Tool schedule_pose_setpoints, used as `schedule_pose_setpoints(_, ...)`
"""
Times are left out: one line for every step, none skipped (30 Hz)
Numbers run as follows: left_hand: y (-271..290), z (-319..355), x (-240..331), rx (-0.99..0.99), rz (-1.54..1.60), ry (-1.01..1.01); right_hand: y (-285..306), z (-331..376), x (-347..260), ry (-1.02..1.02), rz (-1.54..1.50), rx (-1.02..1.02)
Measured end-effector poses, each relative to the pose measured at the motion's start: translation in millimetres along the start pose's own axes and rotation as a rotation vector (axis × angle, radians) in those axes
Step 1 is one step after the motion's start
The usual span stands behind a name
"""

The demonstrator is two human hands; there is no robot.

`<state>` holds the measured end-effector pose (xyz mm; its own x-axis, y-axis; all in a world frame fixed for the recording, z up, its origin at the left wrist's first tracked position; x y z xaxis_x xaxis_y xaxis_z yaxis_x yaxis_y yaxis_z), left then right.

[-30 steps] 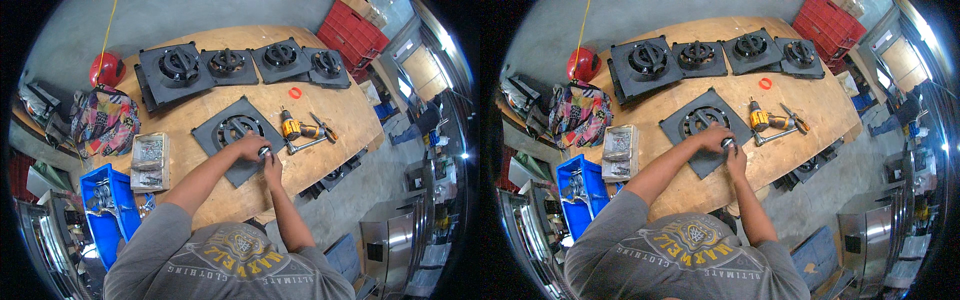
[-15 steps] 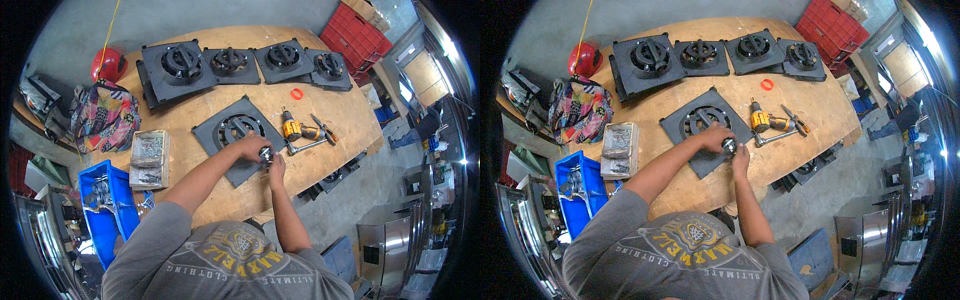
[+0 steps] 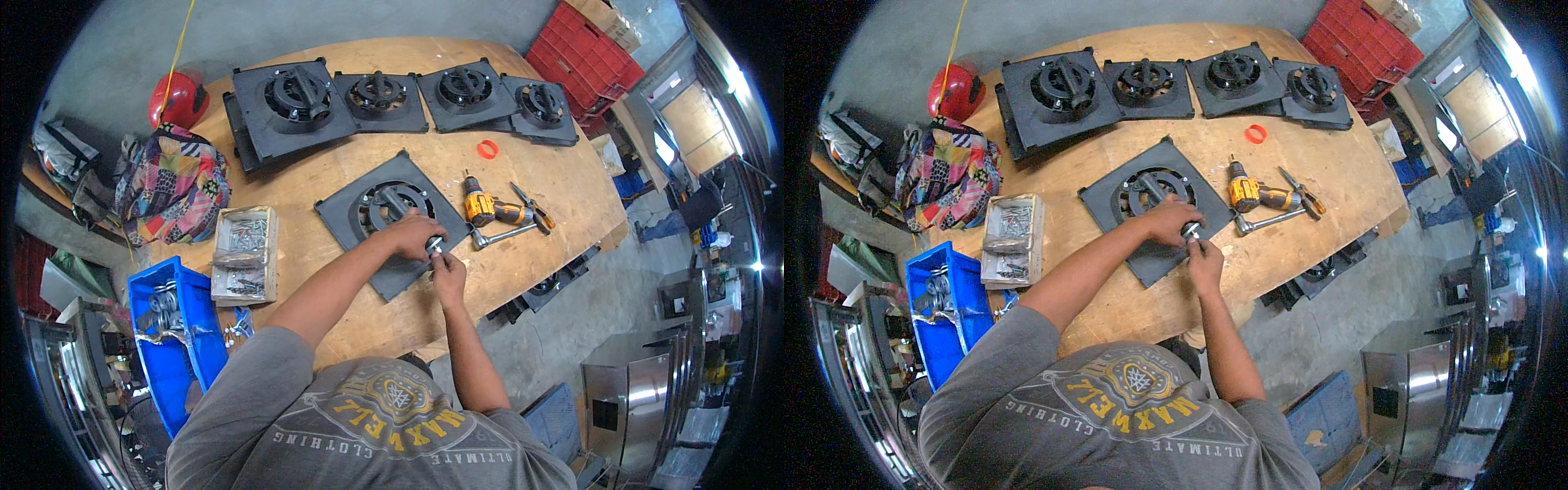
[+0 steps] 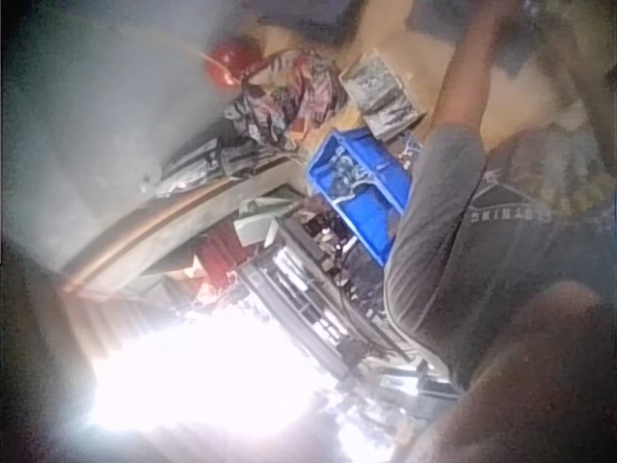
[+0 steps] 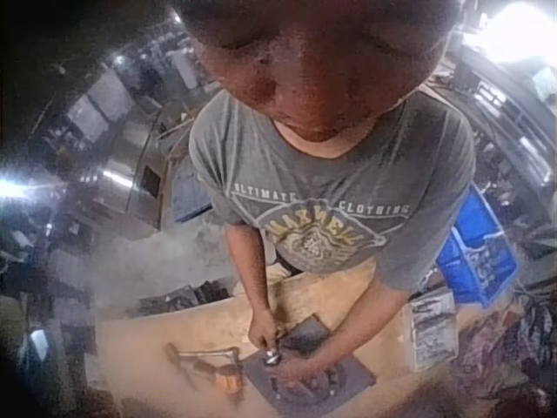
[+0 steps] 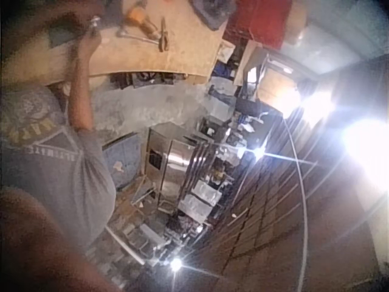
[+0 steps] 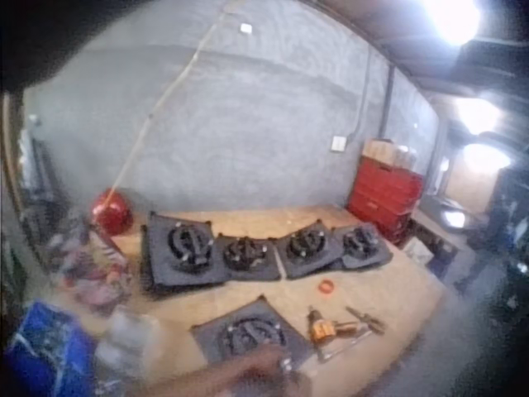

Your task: The person assembles multiple black square fan units on a wooden workbench. They place circular fan components into the frames, insert washers and fasteners, and tighten them using a cordless drill and a wrench. Completed units are stacked in a cardboard box.

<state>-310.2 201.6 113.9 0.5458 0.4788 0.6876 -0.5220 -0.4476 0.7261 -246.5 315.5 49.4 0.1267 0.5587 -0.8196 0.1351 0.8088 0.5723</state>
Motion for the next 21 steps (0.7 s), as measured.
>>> schedule_pose_setpoints(0, -1, -1, 0.001, 0.002, 0.002, 0, -3, -2, 0.012, -0.011, -0.022)
schedule_pose_setpoints(-1, -1, -2, -0.004, -0.002, 0.008, 1, -5, -2, 0.008, -0.011, -0.046)
schedule_pose_setpoints(-2, -1, -2, -0.007, -0.011, 0.012, 2, -8, -1, -0.024, 0.007, -0.072)
schedule_pose_setpoints(-2, -1, -3, -0.003, -0.003, 0.009, 4, -10, -1, -0.056, -0.129, -0.086)
schedule_pose_setpoints(-2, -1, -2, 0.004, -0.001, 0.002, 7, -12, 1, -0.116, -0.246, -0.1)
schedule_pose_setpoints(-2, -1, -3, 0.001, 0.0, 0.006, 8, -13, 3, -0.179, -0.362, -0.116)
schedule_pose_setpoints(-2, 0, -3, 0.004, 0.01, -0.001, 13, -14, 0, -0.172, -0.356, -0.099)
schedule_pose_setpoints(-2, 0, -3, -0.004, 0.019, 0.001, 17, -15, -2, -0.168, -0.35, -0.082)
schedule_pose_setpoints(-3, -1, -3, -0.012, 0.026, -0.001, 21, -15, -5, -0.163, -0.345, -0.062)
schedule_pose_setpoints(-3, -1, -4, -0.012, 0.027, 0.002, 24, -12, -3, -0.199, -0.266, -0.043)
schedule_pose_setpoints(-3, -1, -4, -0.01, 0.027, 0.002, 28, -11, -12, -0.101, -0.162, -0.017)
schedule_pose_setpoints(-3, -1, -4, -0.012, 0.03, 0.007, 31, -7, -20, -0.013, -0.044, 0.02)
schedule_pose_setpoints(-3, -1, -4, -0.01, 0.02, 0.006, 31, -4, -24, 0.042, 0.081, 0.041)
schedule_pose_setpoints(-4, -2, -5, -0.01, 0.011, 0.009, 36, 2, -37, 0.215, 0.233, 0.122)
schedule_pose_setpoints(-4, -2, -5, -0.011, 0.001, 0.013, 33, 5, -40, 0.263, 0.338, 0.127)
schedule_pose_setpoints(-4, -2, -6, -0.007, 0.012, 0.01, 29, 8, -41, 0.31, 0.442, 0.132)
schedule_pose_setpoints(-5, -2, -6, -0.003, 0.022, 0.007, 25, 9, -42, 0.356, 0.545, 0.139)
schedule_pose_setpoints(-5, -3, -6, 0.0, 0.032, 0.0, 23, 7, -38, 0.338, 0.519, 0.136)
schedule_pose_setpoints(-6, -3, -7, 0.004, 0.025, -0.008, 20, 3, -35, 0.321, 0.492, 0.134)
schedule_pose_setpoints(-6, -3, -7, 0.008, 0.018, -0.017, 17, -2, -30, 0.285, 0.483, 0.119)
schedule_pose_setpoints(-6, -3, -8, 0.009, 0.007, -0.02, 15, -9, -21, 0.186, 0.341, 0.084)
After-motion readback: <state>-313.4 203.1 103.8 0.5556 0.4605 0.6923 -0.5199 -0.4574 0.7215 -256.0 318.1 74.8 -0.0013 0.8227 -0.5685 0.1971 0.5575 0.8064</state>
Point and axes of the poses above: each hand's wrist, its own z-axis away from the middle knuckle, its own y-axis out of the back of the hand, x = y × z, the point moved 8 cm from there along -z, towards the middle knuckle, and after that the axes turned 14 degrees about z, right-handed, at the moved point
